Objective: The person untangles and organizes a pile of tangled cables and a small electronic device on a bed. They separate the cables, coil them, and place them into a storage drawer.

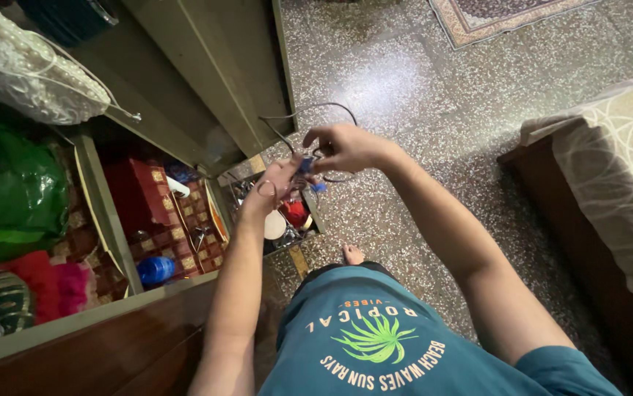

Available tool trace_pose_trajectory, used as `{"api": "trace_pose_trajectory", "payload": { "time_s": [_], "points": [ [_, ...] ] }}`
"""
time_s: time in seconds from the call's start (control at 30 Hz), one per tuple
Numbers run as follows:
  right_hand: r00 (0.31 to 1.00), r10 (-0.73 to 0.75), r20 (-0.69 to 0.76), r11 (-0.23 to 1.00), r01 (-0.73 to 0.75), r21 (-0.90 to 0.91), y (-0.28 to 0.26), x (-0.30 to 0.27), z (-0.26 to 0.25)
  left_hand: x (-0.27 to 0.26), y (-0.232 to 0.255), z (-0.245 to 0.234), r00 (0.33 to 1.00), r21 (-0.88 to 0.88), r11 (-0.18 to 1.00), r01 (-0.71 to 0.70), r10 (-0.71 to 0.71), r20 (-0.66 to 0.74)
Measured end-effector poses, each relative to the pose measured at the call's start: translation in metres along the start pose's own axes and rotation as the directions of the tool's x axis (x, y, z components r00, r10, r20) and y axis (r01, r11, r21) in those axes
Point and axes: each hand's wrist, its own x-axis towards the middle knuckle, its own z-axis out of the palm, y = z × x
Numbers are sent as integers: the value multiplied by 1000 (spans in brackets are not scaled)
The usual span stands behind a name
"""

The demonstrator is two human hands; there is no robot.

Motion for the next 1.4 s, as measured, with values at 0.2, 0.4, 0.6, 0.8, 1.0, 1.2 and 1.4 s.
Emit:
{"api": "trace_pose_trajectory", "payload": {
  "time_s": [0.2, 0.4, 0.6, 0.8, 1.0, 1.2, 1.4],
  "points": [
    [989, 15, -150, 983, 14, 186, 1, 0, 36, 12, -1, 1, 999, -71, 996, 47, -48, -10],
    [926, -199, -321, 917, 292, 272, 44, 4, 76, -4, -5, -7, 984, -66, 997, -48, 59, 166],
    [807, 506, -305, 735, -219, 642, 89, -4, 88, -19, -37, -60, 992, -201, 973, -116, 103, -73],
    [709, 369, -601, 893, -93, 440, 143, -35, 86, 5, -163, -126, 936, -289, 952, -97, -12, -353],
    [652, 421, -631, 896, -193, 399, 173, -84, 81, 32, -225, -131, 879, -24, 999, 49, -54, -474],
    [619, 385, -684, 914, -155, 374, 184, -121, 89, 22, -216, -147, 795, 755, 478, 449, 172, -582],
    [642, 425, -639, 899, -218, 380, 180, -124, 102, -4, -196, -152, 692, 739, 442, 509, 300, -657]
  ]
}}
